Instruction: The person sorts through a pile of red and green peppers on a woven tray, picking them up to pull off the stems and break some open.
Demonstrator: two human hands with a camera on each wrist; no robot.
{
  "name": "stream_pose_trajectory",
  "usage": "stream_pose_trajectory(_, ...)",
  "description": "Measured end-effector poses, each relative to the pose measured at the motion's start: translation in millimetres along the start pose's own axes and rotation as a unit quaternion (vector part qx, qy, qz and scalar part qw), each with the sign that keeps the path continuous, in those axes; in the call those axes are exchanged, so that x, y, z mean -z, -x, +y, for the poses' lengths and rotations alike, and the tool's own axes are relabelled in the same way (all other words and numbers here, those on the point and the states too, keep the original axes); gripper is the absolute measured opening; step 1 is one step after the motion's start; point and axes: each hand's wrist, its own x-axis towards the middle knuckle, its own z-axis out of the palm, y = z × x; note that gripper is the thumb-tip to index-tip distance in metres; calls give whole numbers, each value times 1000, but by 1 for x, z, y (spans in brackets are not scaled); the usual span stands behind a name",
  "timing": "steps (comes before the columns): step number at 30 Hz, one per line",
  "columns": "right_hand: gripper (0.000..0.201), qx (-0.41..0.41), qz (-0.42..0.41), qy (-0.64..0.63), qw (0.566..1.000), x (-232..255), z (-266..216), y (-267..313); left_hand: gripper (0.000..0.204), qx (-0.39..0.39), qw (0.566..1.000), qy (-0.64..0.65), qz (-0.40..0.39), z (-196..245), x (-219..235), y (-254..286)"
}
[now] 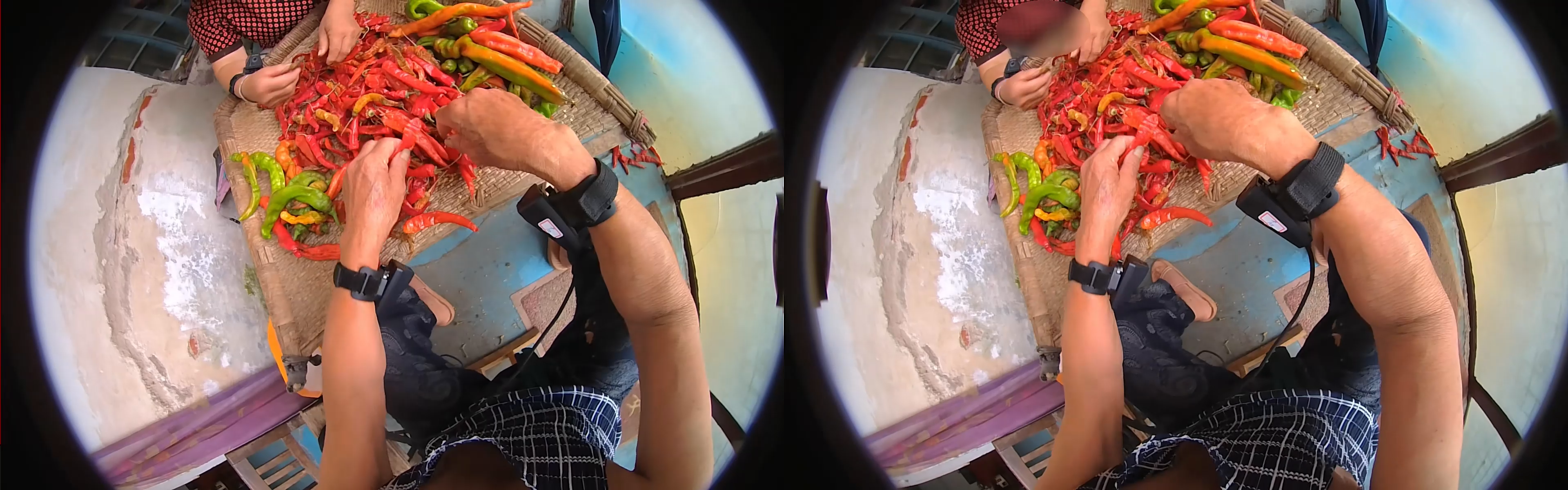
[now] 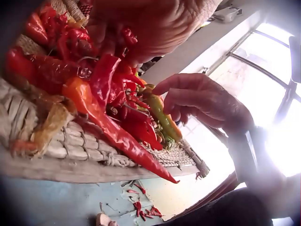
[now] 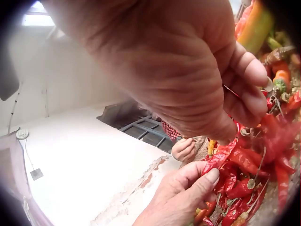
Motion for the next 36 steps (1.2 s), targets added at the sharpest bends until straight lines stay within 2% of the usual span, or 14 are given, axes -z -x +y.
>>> stream_pose_trajectory(5, 17, 4, 12, -7, 1000, 2, 3, 8, 21, -9, 996, 63, 67, 0, 17, 11)
stream_pose_trajectory(9, 16, 0, 13, 2, 1000, 2, 1, 9, 29, 164, 956, 227, -85, -15, 45, 4)
stream_pose_trajectory(12, 15, 4, 11, -6, 1000, -1, 2, 8, 37, 165, 897, 405, 65, -43, 36, -16)
stream_pose_trajectory(13, 15, 4, 11, -4, 1000, -1, 1, 7, 41, 89, 961, 149, 214, -51, 32, -23)
stream_pose_trajectory(14, 15, 4, 10, -3, 1000, -1, 1, 6, 44, 5, 932, -122, 341, -58, 29, -25)
stream_pose_trajectory(16, 15, 7, 7, 0, 1000, -2, 2, 4, 44, 10, 915, -242, 324, -38, 33, -19)
stream_pose_trajectory(17, 14, 9, 4, 3, 1000, -3, 2, 3, 39, 104, 978, -48, 174, -23, 33, -15)
stream_pose_trajectory(18, 14, 10, 2, 2, 1000, -5, 2, 2, 33, 191, 970, 149, 11, -14, 30, -13)
stream_pose_trajectory(21, 14, 10, -4, 12, 1000, -5, 0, -1, 22, -34, 991, -118, 60, -22, 0, -2)
stream_pose_trajectory(26, 15, 10, 8, 16, 1000, 0, -4, 1, 14, -5, 997, -72, 38, -19, 16, 3)
stream_pose_trajectory(28, 15, 10, 7, 15, 1000, 0, -2, 1, 11, 140, 977, 154, -36, -11, 29, 7)
stream_pose_trajectory(32, 13, -1, -5, 21, 1000, -2, -2, 3, 19, 157, 936, 276, -154, -14, 52, 11)
stream_pose_trajectory(33, 13, -1, -6, 21, 1000, -2, -2, 3, 19, 158, 936, 276, -154, -14, 51, 8)
stream_pose_trajectory(36, 13, 1, -21, 30, 999, -4, -3, 2, 21, 157, 890, 417, 95, -23, 40, -8)
